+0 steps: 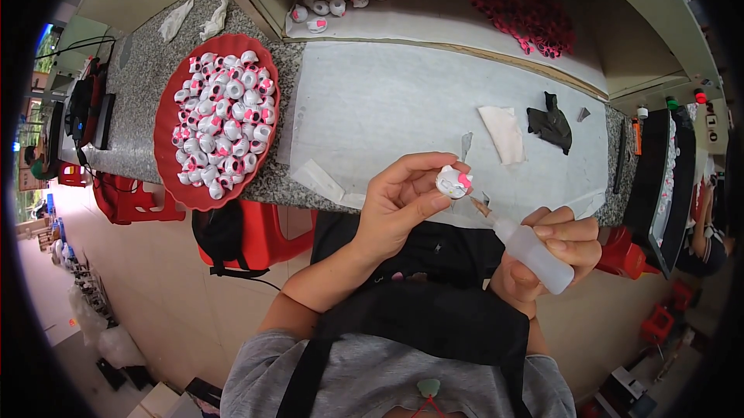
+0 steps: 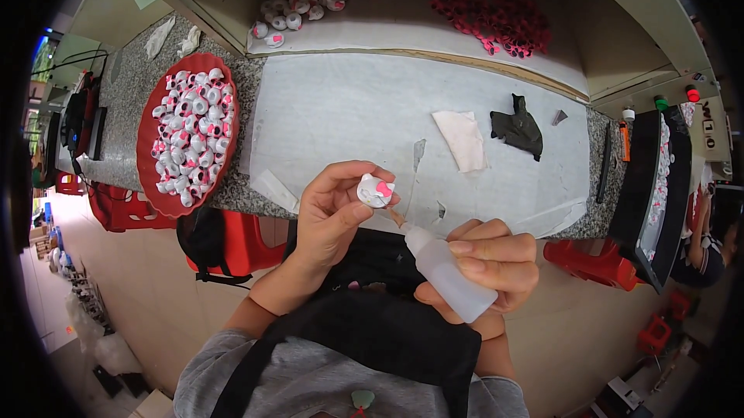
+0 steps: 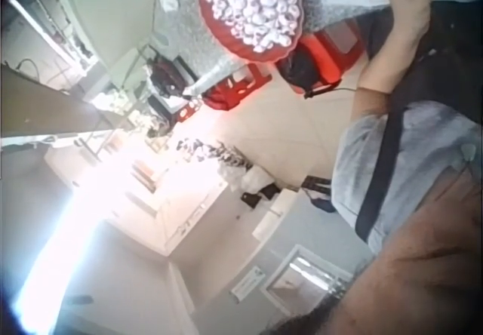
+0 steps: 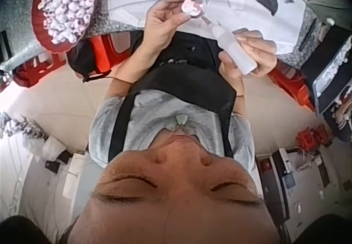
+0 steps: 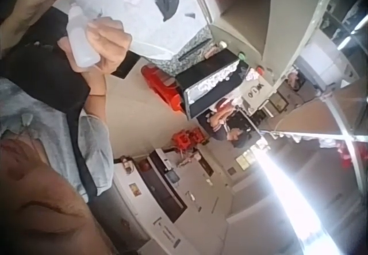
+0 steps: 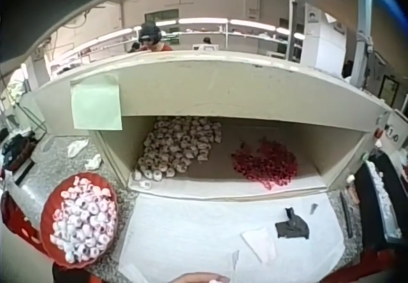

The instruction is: Applying glue or coating to small plastic toy components and wiping them before sorting.

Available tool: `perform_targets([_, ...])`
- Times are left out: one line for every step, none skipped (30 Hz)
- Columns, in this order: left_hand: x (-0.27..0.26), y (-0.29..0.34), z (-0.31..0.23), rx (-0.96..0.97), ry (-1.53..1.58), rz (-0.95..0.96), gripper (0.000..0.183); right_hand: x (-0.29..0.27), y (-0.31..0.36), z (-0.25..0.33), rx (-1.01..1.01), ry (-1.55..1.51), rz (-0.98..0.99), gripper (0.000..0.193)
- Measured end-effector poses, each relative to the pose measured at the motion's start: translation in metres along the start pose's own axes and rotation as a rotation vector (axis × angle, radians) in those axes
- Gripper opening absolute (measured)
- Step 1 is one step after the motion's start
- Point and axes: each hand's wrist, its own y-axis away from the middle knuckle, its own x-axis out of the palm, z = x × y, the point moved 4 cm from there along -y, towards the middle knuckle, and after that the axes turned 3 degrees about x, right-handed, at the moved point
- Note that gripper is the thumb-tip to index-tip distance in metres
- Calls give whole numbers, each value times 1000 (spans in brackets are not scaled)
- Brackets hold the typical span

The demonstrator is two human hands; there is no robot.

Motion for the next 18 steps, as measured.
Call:
perform_targets([0,0,0,-6,1,8,33,1,0,0,-1,-6,-6,42])
perform_targets([0,0,0,-6,1,7,33,1,0,0,-3,-12,-12,42])
perform_targets([0,0,1,-2,2,4,32,1,0,0,-2,-13,-11,42])
perform_targets([0,1,1,3,4,2,32,1,1,0,0,-19,-8,42])
perform_targets([0,1,0,3,3,0,32,2,1,0,2,-24,-4,42])
perform_targets([0,0,0,2,2,0,32,2,2,0,1,-24,-4,42])
perform_targets([1,0,0,1,1,-1,31,2,4,1,16,-33,-37,43])
perform_targets([1,0,0,1,2,0,31,1,5,1,30,-42,-70,43])
perform_targets([0,0,0,6,3,0,31,2,5,1,30,-43,-69,43])
perform_targets([0,0,0,12,3,0,31,2,5,1,32,-37,-78,43])
perform_targets([-1,0,-1,13,3,0,31,2,5,1,33,-30,-87,43])
perform_targets([0,0,-1,11,0,0,32,1,4,2,33,-30,-86,43])
perform_targets([0,1,-1,9,-2,1,32,1,2,2,23,-36,-41,43])
perform_targets([0,2,-2,10,-2,1,32,2,1,3,14,-43,4,42])
perform_targets([1,2,-2,8,-10,6,32,3,2,3,13,-42,3,42])
perform_targets([2,2,-2,7,-18,12,32,3,4,2,9,-35,-46,42])
perform_targets([2,2,-1,6,-18,13,32,2,5,2,6,-28,-94,42])
perform_targets([2,3,-1,28,-24,24,32,1,4,2,6,-27,-94,42])
